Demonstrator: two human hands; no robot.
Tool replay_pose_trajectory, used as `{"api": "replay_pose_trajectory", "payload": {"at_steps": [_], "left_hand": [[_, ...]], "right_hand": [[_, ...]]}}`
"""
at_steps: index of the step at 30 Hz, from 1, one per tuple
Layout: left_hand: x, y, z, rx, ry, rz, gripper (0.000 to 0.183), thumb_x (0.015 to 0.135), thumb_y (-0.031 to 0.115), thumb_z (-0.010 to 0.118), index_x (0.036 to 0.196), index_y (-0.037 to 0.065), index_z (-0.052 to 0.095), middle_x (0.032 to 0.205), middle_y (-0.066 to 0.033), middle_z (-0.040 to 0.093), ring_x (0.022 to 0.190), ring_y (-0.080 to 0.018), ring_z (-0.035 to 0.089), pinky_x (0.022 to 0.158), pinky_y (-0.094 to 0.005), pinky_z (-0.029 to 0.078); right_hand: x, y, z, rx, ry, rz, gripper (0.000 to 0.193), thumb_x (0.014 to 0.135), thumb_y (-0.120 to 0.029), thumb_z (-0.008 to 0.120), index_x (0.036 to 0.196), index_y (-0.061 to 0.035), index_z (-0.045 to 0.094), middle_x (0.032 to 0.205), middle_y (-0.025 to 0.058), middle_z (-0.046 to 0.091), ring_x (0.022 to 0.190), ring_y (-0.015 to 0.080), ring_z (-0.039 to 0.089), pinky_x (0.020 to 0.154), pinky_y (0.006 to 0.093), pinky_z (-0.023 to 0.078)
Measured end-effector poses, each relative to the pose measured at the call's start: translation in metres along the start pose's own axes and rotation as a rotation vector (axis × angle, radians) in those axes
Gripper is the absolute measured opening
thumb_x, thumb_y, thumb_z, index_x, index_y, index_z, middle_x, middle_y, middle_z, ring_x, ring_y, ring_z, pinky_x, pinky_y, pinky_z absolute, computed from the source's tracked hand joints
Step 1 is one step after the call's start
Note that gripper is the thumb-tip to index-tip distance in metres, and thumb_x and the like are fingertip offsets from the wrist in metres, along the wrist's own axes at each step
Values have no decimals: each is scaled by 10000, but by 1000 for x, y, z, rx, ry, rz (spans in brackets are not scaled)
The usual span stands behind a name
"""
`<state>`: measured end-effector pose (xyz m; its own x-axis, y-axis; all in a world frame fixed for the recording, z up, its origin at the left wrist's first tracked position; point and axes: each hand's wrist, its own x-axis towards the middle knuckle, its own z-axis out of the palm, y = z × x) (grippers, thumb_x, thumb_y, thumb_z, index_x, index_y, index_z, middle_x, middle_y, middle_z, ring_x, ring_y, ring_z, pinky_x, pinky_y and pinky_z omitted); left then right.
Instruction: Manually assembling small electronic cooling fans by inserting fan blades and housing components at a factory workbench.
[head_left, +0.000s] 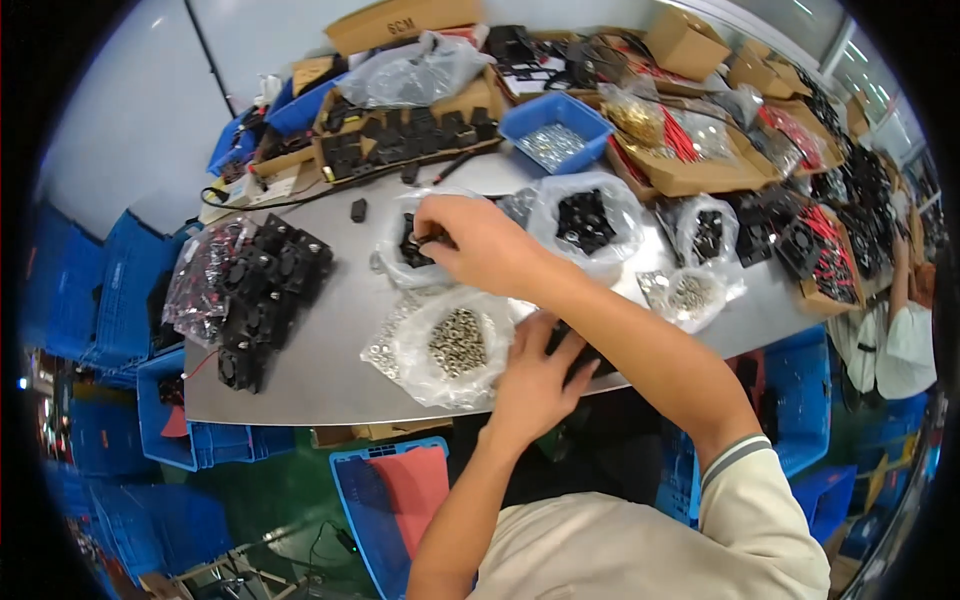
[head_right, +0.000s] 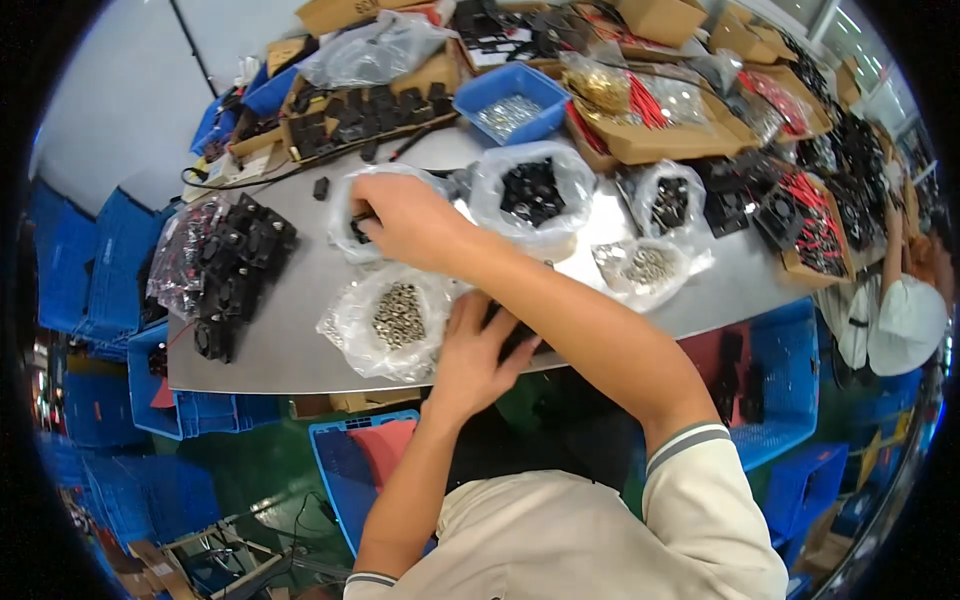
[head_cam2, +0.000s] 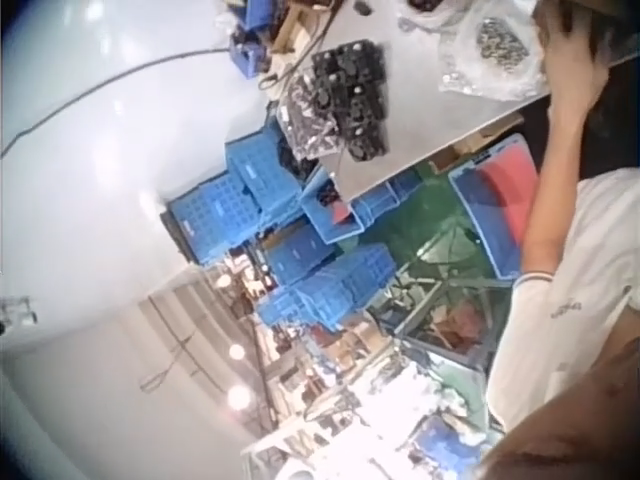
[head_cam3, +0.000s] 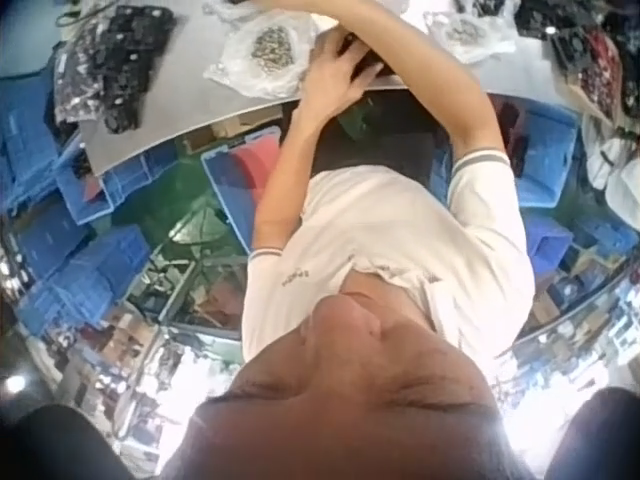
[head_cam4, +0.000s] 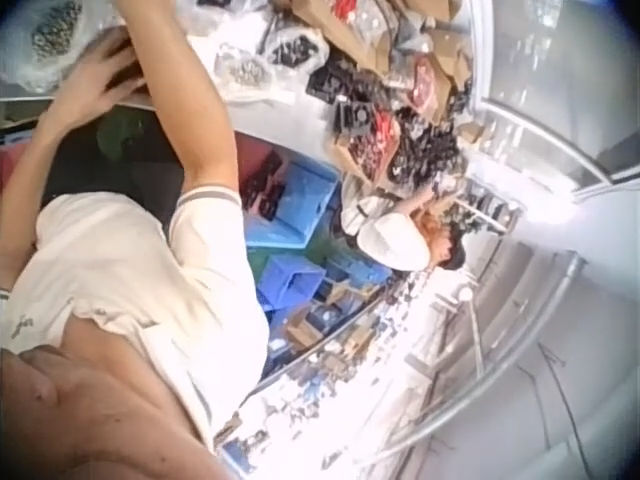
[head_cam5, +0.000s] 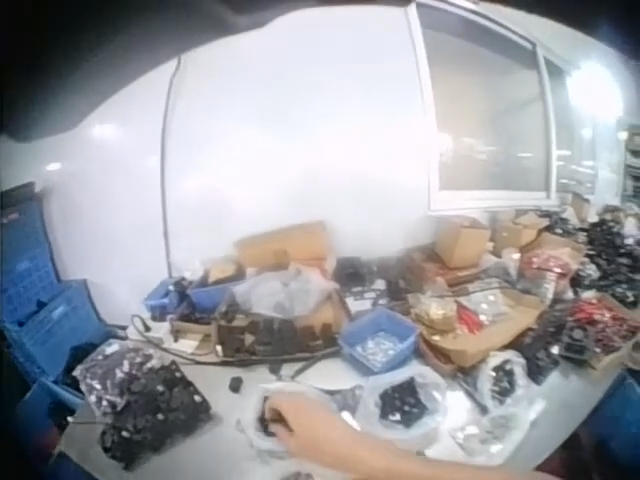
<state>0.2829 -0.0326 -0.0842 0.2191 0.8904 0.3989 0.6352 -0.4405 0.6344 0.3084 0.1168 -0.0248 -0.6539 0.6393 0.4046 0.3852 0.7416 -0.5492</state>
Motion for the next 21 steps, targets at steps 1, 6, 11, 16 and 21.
{"api": "replay_pose_trajectory", "payload": {"at_steps": [1,6,11,16,21], "left_hand": [[2,0,1,-51,-8,-17,467,807,184,739,1241,94,591,1281,-201,486,1181,-436,478,964,-522,438],[0,-6,11,5,12,54,553,770,148,770,1269,66,546,1258,-171,527,1159,-432,494,933,-505,445],[7,5,4,-131,28,2,663,744,112,778,1363,105,542,1338,-148,520,1203,-369,494,1018,-451,413],[7,9,0,-90,-12,-26,594,731,119,787,1297,103,607,1355,-131,520,1215,-357,493,1017,-439,419],[7,8,2,-79,3,-27,601,730,120,793,1300,108,603,1355,-128,517,1211,-356,495,1012,-439,423]], "right_hand": [[-16,-13,-14,206,51,78,159,832,-60,650,963,2,585,884,157,647,841,319,648,750,402,518],[-81,-35,-52,599,114,297,246,869,-65,677,1100,-2,615,952,90,655,829,158,641,748,296,527],[-164,-23,-80,772,329,362,222,870,-8,668,1088,30,662,1106,68,624,951,133,616,829,266,509],[-213,-16,-74,783,409,626,179,839,34,681,1017,45,691,1100,69,610,993,146,608,860,260,493],[-220,-16,-73,740,369,690,154,836,12,694,988,37,694,980,45,624,857,109,604,745,235,478]]}}
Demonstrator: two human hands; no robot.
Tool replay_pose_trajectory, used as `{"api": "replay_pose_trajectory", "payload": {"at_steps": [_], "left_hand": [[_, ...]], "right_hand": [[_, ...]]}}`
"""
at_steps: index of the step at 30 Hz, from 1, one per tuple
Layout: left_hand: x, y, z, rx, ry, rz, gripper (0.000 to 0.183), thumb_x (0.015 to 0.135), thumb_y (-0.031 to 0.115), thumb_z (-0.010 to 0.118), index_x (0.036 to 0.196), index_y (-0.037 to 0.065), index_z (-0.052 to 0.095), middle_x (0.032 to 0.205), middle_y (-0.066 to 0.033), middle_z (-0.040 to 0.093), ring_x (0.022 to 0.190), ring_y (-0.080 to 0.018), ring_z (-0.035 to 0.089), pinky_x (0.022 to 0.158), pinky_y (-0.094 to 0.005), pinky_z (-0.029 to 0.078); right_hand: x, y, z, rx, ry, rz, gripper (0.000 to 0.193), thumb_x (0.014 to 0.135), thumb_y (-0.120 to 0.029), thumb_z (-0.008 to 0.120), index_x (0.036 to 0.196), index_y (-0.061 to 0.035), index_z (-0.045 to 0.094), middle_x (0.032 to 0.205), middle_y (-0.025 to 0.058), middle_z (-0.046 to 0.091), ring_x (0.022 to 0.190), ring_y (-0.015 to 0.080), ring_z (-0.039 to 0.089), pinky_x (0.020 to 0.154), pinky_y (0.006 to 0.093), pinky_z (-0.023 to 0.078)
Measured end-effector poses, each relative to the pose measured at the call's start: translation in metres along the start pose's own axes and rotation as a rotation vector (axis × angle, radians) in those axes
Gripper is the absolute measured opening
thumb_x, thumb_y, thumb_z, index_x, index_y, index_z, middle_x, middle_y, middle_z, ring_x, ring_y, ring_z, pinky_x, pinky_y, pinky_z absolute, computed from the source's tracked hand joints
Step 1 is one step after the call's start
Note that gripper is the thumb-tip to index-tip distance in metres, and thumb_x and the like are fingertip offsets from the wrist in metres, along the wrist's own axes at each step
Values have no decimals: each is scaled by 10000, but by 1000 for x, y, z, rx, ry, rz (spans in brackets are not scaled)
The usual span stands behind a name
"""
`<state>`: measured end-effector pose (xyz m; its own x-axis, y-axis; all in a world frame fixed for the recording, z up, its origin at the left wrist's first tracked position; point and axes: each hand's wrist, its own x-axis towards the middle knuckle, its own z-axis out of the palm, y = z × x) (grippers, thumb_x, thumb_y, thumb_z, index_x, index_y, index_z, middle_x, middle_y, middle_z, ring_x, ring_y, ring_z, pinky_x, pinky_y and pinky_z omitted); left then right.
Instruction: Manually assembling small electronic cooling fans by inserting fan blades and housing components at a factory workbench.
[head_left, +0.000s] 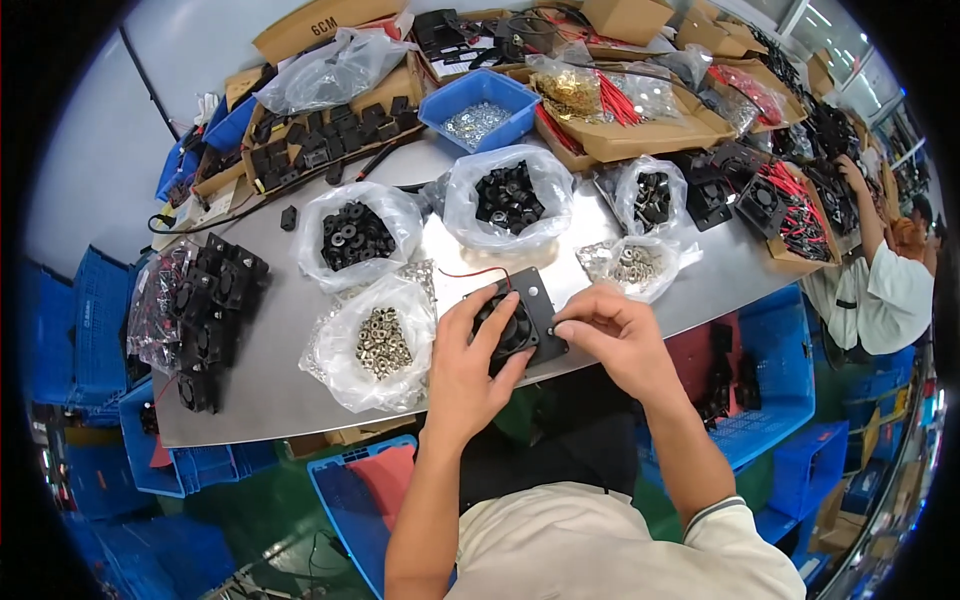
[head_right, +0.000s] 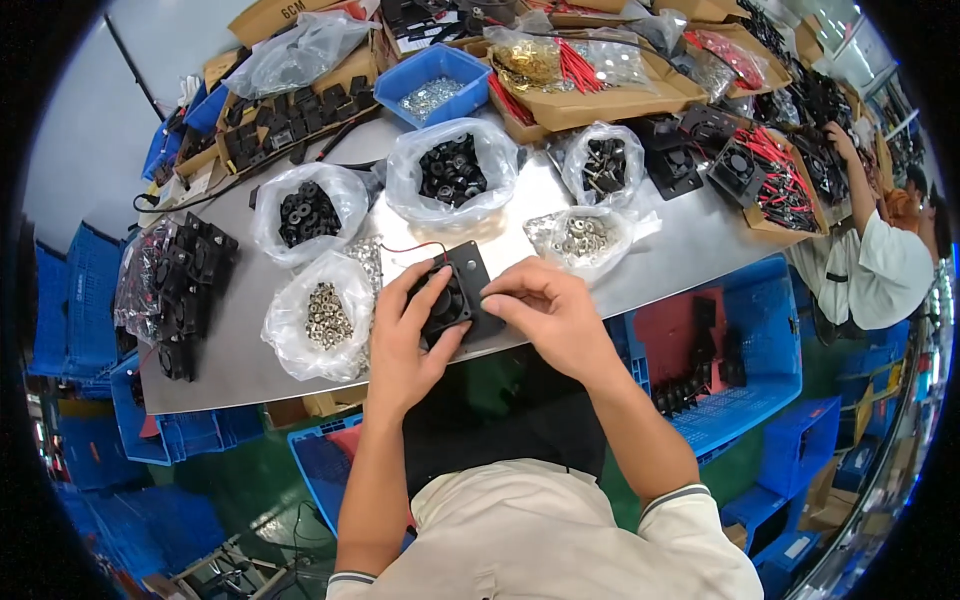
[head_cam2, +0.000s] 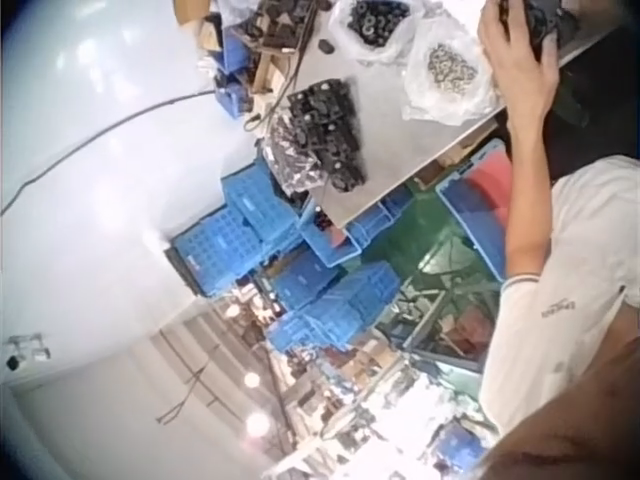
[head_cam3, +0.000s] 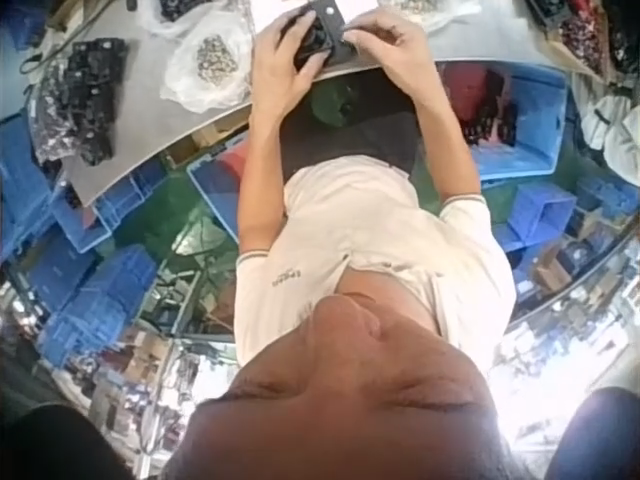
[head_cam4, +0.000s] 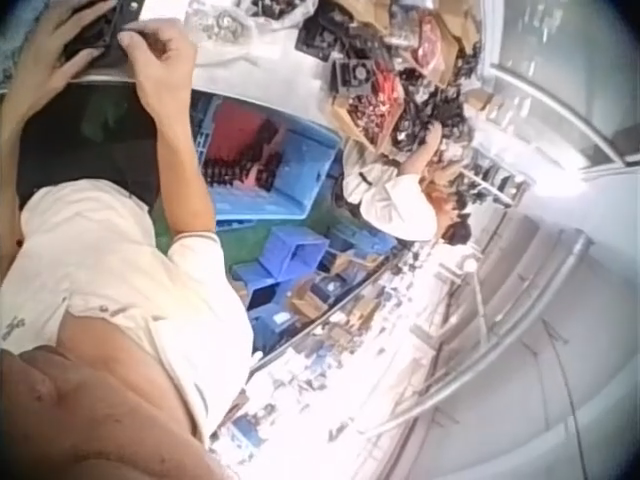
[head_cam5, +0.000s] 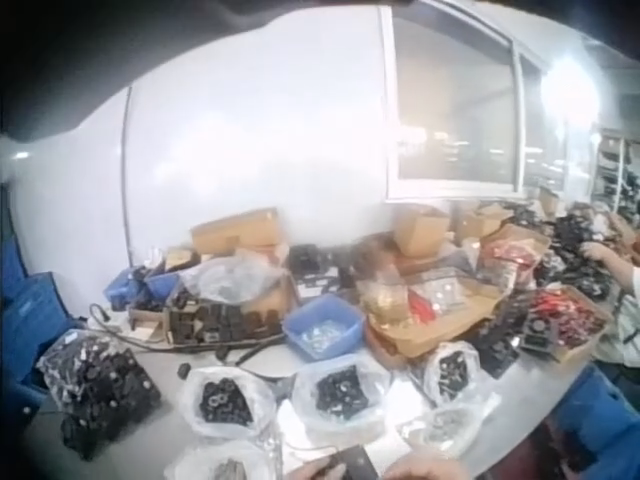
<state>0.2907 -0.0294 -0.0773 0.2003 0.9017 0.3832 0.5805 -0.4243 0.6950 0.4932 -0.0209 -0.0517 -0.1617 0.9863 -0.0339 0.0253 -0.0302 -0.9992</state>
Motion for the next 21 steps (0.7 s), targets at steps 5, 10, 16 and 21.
{"api": "replay_pose_trajectory", "payload": {"at_steps": [5,10,16,21], "left_hand": [[0,-1,1,-6,-8,11,597,731,122,795,1297,109,605,1354,-128,517,1213,-354,494,1013,-439,422],[-2,-1,1,10,2,-12,581,722,118,799,1275,102,622,1348,-135,529,1204,-351,507,1013,-439,427],[0,-2,2,-4,0,7,577,720,102,794,1271,93,627,1339,-147,535,1201,-350,516,1010,-430,430],[1,-1,2,-51,1,-10,575,720,98,792,1270,89,626,1335,-153,535,1193,-351,519,1007,-429,431]], "right_hand": [[4,-2,10,-374,-20,-34,143,860,-58,707,981,17,696,840,12,613,752,72,582,662,218,447],[4,1,-1,-334,59,32,130,892,-99,684,962,9,699,826,24,623,736,73,579,651,227,452],[32,-1,-67,-879,279,-287,150,849,-81,684,986,-21,692,863,116,657,757,254,635,700,335,501],[43,6,-62,-1087,181,-226,142,811,-67,675,947,-27,685,888,151,643,854,355,621,765,405,497]]}}
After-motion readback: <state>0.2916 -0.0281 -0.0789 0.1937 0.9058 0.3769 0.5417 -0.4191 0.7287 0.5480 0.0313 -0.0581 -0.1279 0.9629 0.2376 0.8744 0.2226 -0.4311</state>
